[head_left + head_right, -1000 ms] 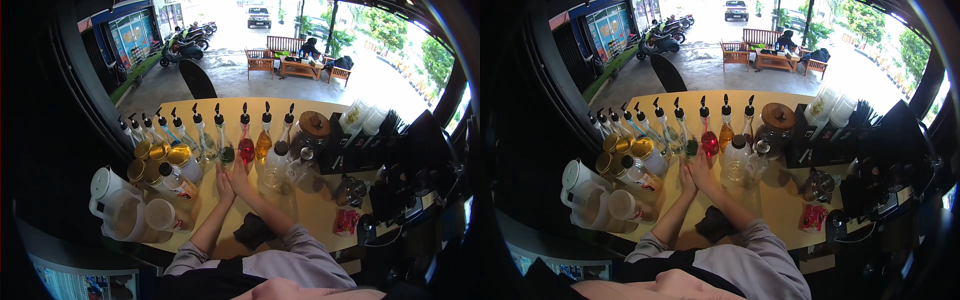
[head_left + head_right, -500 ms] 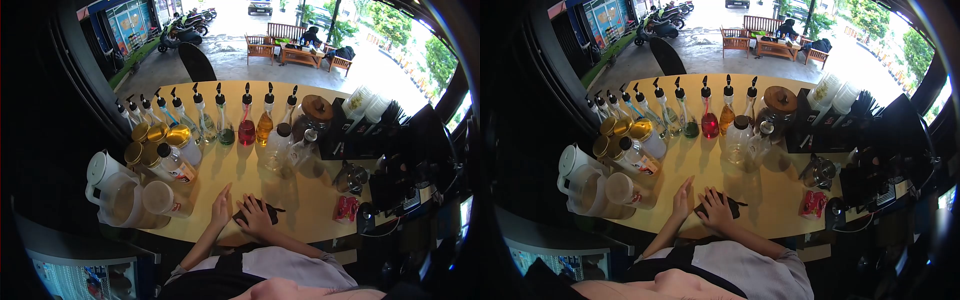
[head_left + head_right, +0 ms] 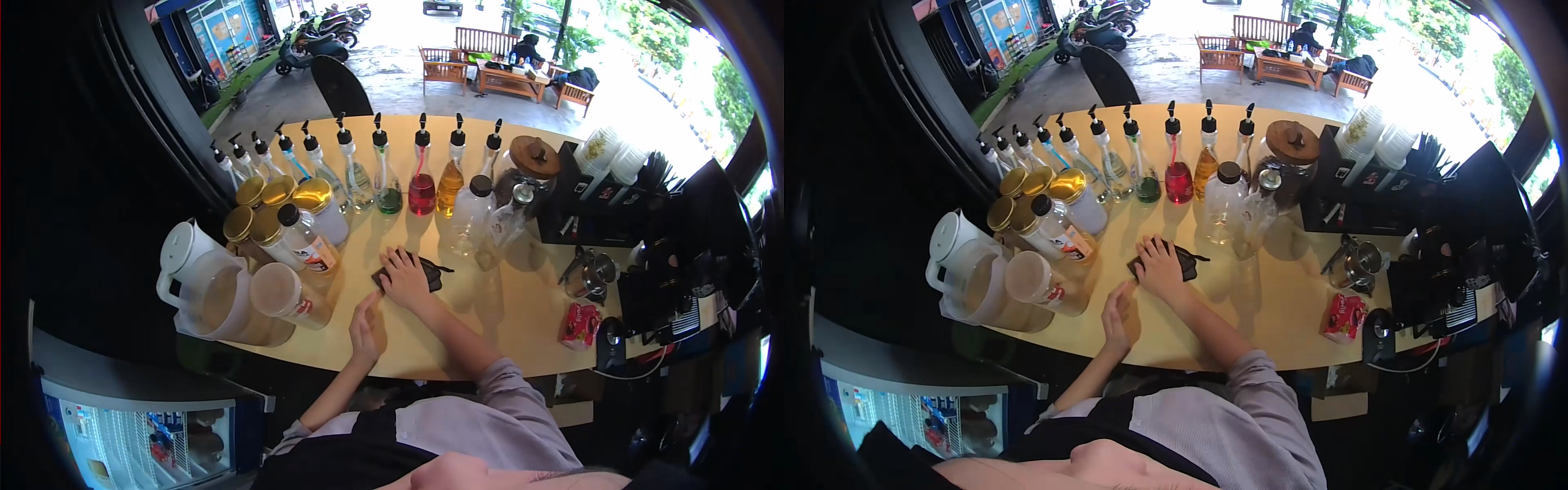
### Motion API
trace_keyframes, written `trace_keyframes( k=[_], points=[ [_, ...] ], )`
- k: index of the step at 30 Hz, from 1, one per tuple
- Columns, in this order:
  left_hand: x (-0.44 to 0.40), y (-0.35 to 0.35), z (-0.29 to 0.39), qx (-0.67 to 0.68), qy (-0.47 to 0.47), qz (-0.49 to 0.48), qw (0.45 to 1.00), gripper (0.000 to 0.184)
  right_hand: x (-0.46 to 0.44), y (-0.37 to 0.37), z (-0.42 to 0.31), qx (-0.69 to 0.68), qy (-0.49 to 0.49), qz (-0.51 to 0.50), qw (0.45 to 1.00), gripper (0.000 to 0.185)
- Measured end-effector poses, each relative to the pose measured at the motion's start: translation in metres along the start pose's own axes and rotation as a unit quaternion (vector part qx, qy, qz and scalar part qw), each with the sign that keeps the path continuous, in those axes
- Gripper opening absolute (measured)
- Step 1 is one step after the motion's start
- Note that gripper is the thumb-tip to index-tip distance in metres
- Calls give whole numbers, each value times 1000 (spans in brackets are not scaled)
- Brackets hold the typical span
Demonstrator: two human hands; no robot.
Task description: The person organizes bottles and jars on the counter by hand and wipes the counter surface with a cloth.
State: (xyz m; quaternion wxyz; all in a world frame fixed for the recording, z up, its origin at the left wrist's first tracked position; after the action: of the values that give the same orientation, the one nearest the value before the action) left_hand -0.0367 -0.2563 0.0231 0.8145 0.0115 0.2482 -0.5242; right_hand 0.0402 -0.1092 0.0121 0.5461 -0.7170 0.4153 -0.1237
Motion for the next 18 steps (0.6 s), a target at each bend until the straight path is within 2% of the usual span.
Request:
trace_keyframes(
  k=[1,2,4,5,7,8,9,10,11,13,14,16,18],
  points=[
    [14,-6,-6,64,-26,-4,998,70,9,1,-5,-5,-23,-9,1000,53],
    [27,-15,-9,61,-26,-3,998,70,21,1,-8,-7,-24,-8,1000,53],
    [57,-47,-31,105,-115,58,986,76,45,-3,-31,1,-75,-47,996,55],
    [69,-61,-39,101,-115,61,986,76,49,-11,-43,-2,-79,-47,996,55],
    [89,-95,-61,126,-189,170,959,77,56,-20,-66,50,-37,-156,986,67],
    [89,-99,-61,123,-190,171,959,77,53,-24,-79,47,-38,-157,986,67],
    [81,-106,-45,108,-175,203,957,76,43,-34,-101,-91,-56,-97,990,76],
    [76,-115,-35,92,-159,234,955,76,36,-42,-119,-228,-72,-34,970,86],
    [69,-117,-35,148,-131,194,961,79,31,-36,-134,-232,-74,-34,969,86],
    [58,-120,-38,154,-119,186,963,79,20,-30,-162,-355,-111,2,928,104],
    [51,-119,-38,165,-107,178,964,80,17,-25,-170,-356,-113,6,928,104],
    [46,-119,-40,191,-129,183,956,81,16,-6,-168,-373,-41,31,926,108],
    [42,-116,-37,175,-188,158,953,81,10,1,-160,-353,-26,47,934,107]
  ],
)
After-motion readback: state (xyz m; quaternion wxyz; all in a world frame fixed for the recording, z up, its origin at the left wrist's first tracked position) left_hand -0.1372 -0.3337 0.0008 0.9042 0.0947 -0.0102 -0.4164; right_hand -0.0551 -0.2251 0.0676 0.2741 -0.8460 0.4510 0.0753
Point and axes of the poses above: each hand's wrist, its own x-axis away from the middle knuckle, its own y-axis out of the palm, z = x × y, the point moved 7 cm from there along -x, towards the middle knuckle, and after that the axes turned 5 degrees about -x, right-handed, at the moved point
